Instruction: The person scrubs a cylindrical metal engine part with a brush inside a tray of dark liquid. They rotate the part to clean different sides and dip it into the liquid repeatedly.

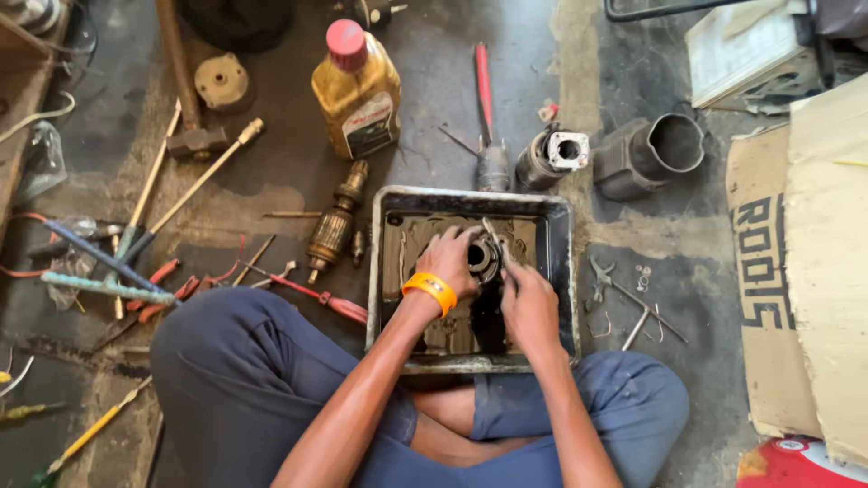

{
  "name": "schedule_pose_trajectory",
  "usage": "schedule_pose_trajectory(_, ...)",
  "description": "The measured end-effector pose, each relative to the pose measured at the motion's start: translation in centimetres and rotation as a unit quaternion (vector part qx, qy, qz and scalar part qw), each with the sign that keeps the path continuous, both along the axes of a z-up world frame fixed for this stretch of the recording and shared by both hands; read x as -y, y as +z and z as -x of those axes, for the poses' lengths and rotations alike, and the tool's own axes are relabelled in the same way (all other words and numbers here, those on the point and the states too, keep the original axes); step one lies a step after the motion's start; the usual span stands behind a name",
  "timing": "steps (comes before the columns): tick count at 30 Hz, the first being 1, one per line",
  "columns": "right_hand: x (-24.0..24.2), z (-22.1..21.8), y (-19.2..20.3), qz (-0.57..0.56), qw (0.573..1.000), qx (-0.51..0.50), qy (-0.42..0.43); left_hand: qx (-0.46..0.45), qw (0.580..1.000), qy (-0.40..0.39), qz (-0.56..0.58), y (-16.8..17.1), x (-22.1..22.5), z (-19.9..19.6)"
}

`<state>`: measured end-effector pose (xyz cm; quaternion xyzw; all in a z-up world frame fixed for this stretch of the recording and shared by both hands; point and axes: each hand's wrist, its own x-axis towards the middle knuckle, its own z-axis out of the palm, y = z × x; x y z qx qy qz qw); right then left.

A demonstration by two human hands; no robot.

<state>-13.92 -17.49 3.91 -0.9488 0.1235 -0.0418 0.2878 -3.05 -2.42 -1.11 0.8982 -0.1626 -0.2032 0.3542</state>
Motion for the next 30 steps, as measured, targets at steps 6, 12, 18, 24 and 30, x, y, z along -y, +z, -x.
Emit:
schedule_pose_trajectory(6,-0.9,-1.2,1.5,-0.037,0.998,-0.033,-0.030,0.065,0.998,-0.009,0.004,1.2,-0.7,-1.3)
schedule_pose_trajectory(12,-0.4,-0.2,1.1,0.020,1.000,0.002,-0.014,-0.002,1.000,-0.013,-0.013,2.6,-0.6,-1.1)
schedule_pose_trajectory(18,-0.5,-0.4,0.9,-0.031,0.999,0.038,-0.007,0.045,0.999,-0.026,-0.012,2.3,-0.7,-1.3)
schedule_pose_trajectory(24,-0.2,0.5,1.1,0.001,0.999,-0.029,-0.035,0.036,0.999,-0.009,-0.013,1.0,-0.3,-1.2)
schedule_pose_trajectory(30,0.7,0.7,-0.1,-0.010,0.998,0.045,-0.037,0.060,0.998,-0.034,0.008,1.3,-0.2,-1.4)
